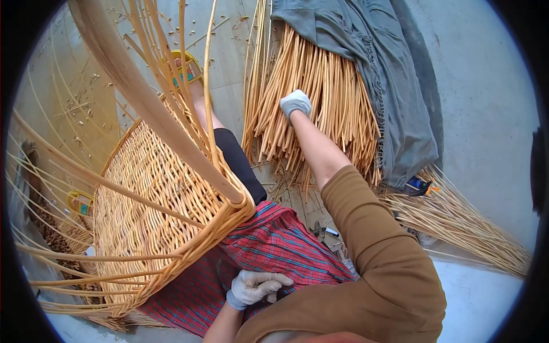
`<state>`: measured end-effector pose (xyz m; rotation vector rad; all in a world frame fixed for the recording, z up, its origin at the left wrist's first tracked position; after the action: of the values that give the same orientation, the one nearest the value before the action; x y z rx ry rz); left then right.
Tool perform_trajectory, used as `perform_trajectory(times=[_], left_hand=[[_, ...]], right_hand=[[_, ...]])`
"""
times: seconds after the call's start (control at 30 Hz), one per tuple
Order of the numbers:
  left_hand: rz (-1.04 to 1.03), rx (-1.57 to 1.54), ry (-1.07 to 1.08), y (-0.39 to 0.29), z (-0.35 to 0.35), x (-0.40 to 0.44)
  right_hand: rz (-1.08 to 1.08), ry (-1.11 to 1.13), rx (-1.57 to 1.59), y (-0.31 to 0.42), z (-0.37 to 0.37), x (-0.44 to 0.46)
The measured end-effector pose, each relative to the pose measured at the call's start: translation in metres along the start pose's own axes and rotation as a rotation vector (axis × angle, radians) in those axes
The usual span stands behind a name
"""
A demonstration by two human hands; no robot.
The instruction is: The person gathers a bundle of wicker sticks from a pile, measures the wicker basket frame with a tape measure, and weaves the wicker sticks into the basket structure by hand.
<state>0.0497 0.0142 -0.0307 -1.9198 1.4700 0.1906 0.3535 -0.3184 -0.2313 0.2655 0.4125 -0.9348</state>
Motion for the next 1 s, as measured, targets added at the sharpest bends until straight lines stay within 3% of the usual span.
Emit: perform_trajectory(times=[0.07, 0.13, 0.27, 0.33, 0.37, 0.4, 0.8, 0.83, 0.87, 0.93, 1.0], left_hand=[[0.009, 0.033, -0.024, -0.004, -0.003, -0.001], [0.028, 0.054, -0.052, -0.004, -0.003, -0.002], [-0.014, 0.027, -0.024, -0.003, -0.003, -0.002], [-0.016, 0.034, -0.027, -0.004, -0.002, -0.001], [-0.005, 0.039, -0.025, -0.003, -0.001, -0.002], [0.006, 0.044, -0.024, -0.002, -0.001, -0.002], [-0.021, 0.018, -0.022, -0.001, -0.001, -0.003], [-0.021, 0.018, -0.026, -0.002, -0.001, -0.003], [-0.011, 0.028, -0.044, -0.004, -0.003, -0.004], [-0.004, 0.038, -0.063, -0.006, -0.003, -0.005], [0.014, 0.035, -0.062, -0.005, -0.002, -0.007]], right_hand=[[-0.030, -0.145, 0.142, 0.004, -0.003, -0.013], [-0.062, -0.069, 0.144, 0.003, -0.006, -0.016], [-0.028, -0.126, 0.297, -0.010, -0.027, 0.008], [0.056, -0.065, 0.334, -0.006, -0.016, 0.006], [-0.118, 0.133, 0.516, -0.008, -0.007, 0.011], [-0.030, 0.117, 0.291, -0.010, -0.006, 0.017], [-0.015, 0.028, 0.315, -0.015, -0.034, 0.042], [-0.074, 0.238, 0.424, -0.016, -0.030, 0.044], [-0.065, 0.313, 0.421, -0.015, -0.028, 0.046], [-0.071, 0.382, 0.426, -0.016, -0.019, 0.040], [-0.036, 0.305, 0.406, -0.015, -0.018, 0.036]])
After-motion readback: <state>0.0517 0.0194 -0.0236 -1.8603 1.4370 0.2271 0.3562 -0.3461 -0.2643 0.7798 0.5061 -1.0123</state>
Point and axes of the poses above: each hand's wrist, its own x-axis towards the middle knuckle, its own z-axis out of the back of the hand, y = z × x, the point moved 2 cm from there along x, towards the middle knuckle, and after that the axes turned 3 degrees about -y, right-handed, at the moved point
